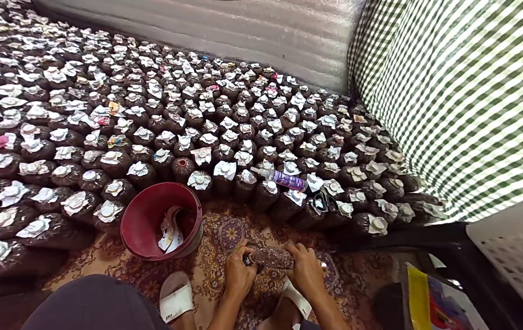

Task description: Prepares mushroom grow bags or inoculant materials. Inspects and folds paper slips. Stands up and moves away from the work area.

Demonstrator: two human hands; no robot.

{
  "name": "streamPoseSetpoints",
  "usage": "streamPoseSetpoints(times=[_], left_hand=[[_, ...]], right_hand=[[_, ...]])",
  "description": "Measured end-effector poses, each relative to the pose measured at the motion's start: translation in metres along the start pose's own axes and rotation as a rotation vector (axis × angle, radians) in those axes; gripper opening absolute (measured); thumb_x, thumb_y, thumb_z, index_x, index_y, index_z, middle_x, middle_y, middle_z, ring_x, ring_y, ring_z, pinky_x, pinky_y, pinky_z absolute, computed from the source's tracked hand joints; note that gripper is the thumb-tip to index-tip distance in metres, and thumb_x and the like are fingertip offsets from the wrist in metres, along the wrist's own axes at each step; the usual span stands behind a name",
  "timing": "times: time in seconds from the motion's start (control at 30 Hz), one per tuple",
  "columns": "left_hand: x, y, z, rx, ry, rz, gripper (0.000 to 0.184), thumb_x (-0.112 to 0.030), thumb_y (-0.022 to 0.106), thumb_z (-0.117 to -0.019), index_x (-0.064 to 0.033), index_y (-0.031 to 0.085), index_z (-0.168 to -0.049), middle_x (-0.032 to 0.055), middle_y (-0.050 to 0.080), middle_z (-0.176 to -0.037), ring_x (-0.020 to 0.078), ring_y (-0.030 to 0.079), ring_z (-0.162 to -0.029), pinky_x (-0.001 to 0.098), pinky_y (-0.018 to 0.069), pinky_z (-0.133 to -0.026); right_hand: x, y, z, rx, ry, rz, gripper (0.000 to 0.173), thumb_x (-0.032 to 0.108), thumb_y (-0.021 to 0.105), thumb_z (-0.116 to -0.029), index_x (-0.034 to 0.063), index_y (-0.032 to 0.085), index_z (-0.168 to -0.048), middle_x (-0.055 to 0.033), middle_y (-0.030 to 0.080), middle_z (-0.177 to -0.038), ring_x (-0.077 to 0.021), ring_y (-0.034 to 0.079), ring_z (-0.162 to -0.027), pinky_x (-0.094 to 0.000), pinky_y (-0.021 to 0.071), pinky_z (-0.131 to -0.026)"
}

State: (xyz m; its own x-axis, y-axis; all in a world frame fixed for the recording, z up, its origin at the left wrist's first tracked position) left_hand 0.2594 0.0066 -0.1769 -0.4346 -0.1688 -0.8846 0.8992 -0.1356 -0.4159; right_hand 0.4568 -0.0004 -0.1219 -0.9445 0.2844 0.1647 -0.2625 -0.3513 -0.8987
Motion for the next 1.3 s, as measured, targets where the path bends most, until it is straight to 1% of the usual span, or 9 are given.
streamPoseSetpoints(times=[0.2, 0.37, 0.47, 0.63, 0.73, 0.9, 1.0, 1.13, 1.3], left_hand=[[0.003, 0.0, 0.0, 0.026, 0.013, -0.022, 0.033, -0.009, 0.075, -0.081, -0.009, 0.074, -0.114, 0.0057, 0.059, -0.148, 0.0139, 0.057, -0.134, 0.0331, 0.0469, -0.11], [0.007, -0.002, -0.002, 0.102, 0.001, -0.041, 0.063, -0.017, 0.081, -0.0787, -0.0072, 0.061, -0.138, 0.0094, 0.046, -0.159, 0.0179, 0.047, -0.143, 0.0347, 0.0419, -0.116], [0.004, -0.006, -0.002, 0.082, 0.083, -0.034, 0.081, -0.026, 0.082, -0.0735, -0.0041, 0.052, -0.146, 0.0127, 0.042, -0.16, 0.0214, 0.041, -0.148, 0.0369, 0.0382, -0.119], [-0.068, 0.007, 0.016, 0.281, 0.254, -0.153, 0.069, -0.033, 0.08, -0.0807, -0.0113, 0.058, -0.143, 0.0089, 0.062, -0.14, 0.0248, 0.06, -0.128, 0.048, 0.0501, -0.107], [-0.089, 0.029, 0.015, 0.3, 0.215, -0.238, 0.061, -0.03, 0.078, -0.081, -0.0037, 0.062, -0.134, 0.0146, 0.067, -0.128, 0.0297, 0.067, -0.114, 0.0505, 0.0544, -0.097], [-0.124, 0.039, -0.016, 0.12, 0.197, -0.23, 0.051, -0.032, 0.079, -0.0804, -0.0082, 0.068, -0.124, 0.0085, 0.069, -0.12, 0.0226, 0.069, -0.105, 0.0432, 0.0565, -0.09], [-0.141, 0.057, -0.03, 0.093, 0.32, -0.298, 0.048, -0.024, 0.08, -0.0785, -0.0063, 0.068, -0.121, 0.0095, 0.069, -0.123, 0.0248, 0.066, -0.113, 0.0429, 0.0555, -0.095], [-0.149, 0.066, -0.038, 0.183, 0.373, -0.337, 0.064, -0.03, 0.08, -0.0817, -0.0077, 0.06, -0.138, 0.01, 0.062, -0.138, 0.0261, 0.058, -0.128, 0.043, 0.0501, -0.105], [-0.107, -0.005, -0.03, 0.055, 0.243, -0.304, 0.066, -0.03, 0.078, -0.0873, -0.0057, 0.055, -0.144, 0.0153, 0.058, -0.144, 0.031, 0.059, -0.13, 0.0491, 0.0507, -0.106]], right_hand=[[-0.02, 0.034, -0.013, 0.09, -0.077, -0.444, 0.058, 0.0, 0.071, -0.0762, 0.0068, 0.065, -0.134, -0.0149, 0.067, -0.131, -0.0278, 0.063, -0.123, -0.0495, 0.0493, -0.107], [-0.028, 0.071, -0.006, 0.261, 0.105, -1.089, 0.091, -0.017, 0.078, -0.0631, -0.0008, 0.048, -0.147, -0.0194, 0.063, -0.133, -0.025, 0.068, -0.113, -0.0424, 0.0602, -0.093], [-0.025, 0.072, -0.003, 0.333, 0.161, -1.41, 0.078, -0.022, 0.078, -0.0602, -0.003, 0.051, -0.132, -0.0181, 0.071, -0.113, -0.0262, 0.073, -0.098, -0.0434, 0.0634, -0.083], [-0.026, 0.037, -0.004, 0.367, -0.059, -1.744, 0.075, -0.011, 0.081, -0.058, -0.0025, 0.053, -0.127, -0.0174, 0.071, -0.117, -0.0285, 0.071, -0.103, -0.0472, 0.0613, -0.087], [-0.019, 0.01, -0.004, 0.341, -0.188, -1.905, 0.089, -0.008, 0.083, -0.0612, -0.0037, 0.045, -0.142, -0.02, 0.065, -0.134, -0.0313, 0.067, -0.117, -0.0498, 0.0581, -0.095], [-0.018, -0.029, 0.002, -0.029, 0.024, -1.737, 0.112, 0.012, 0.084, -0.0706, 0.009, 0.017, -0.16, -0.0173, 0.057, -0.139, -0.0246, 0.068, -0.11, -0.0395, 0.0621, -0.081], [-0.023, -0.035, -0.01, -0.253, 0.155, -1.633, 0.11, 0.023, 0.089, -0.0717, 0.0069, 0.024, -0.158, -0.0183, 0.058, -0.138, -0.0238, 0.067, -0.111, -0.0386, 0.0604, -0.083], [-0.055, -0.038, -0.064, -0.476, 0.324, -1.648, 0.088, 0.008, 0.089, -0.0761, -0.0017, 0.038, -0.148, -0.0241, 0.066, -0.119, -0.0303, 0.071, -0.097, -0.0469, 0.0625, -0.081], [-0.092, -0.078, -0.137, -0.495, 0.338, -1.269, 0.073, 0.012, 0.085, -0.0802, -0.0024, 0.048, -0.142, -0.0266, 0.064, -0.122, -0.036, 0.066, -0.108, -0.0551, 0.0551, -0.091]])
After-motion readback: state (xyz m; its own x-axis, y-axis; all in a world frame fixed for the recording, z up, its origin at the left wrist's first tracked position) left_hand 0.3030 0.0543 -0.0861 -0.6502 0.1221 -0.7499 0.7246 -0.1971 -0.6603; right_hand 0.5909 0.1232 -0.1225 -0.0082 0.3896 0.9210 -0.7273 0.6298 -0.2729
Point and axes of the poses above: each hand's wrist, its own z-axis away from the middle knuckle, its own y-axis out of the palm, x = y × z, the point moved 7 cm from there along -z, towards the middle knuckle
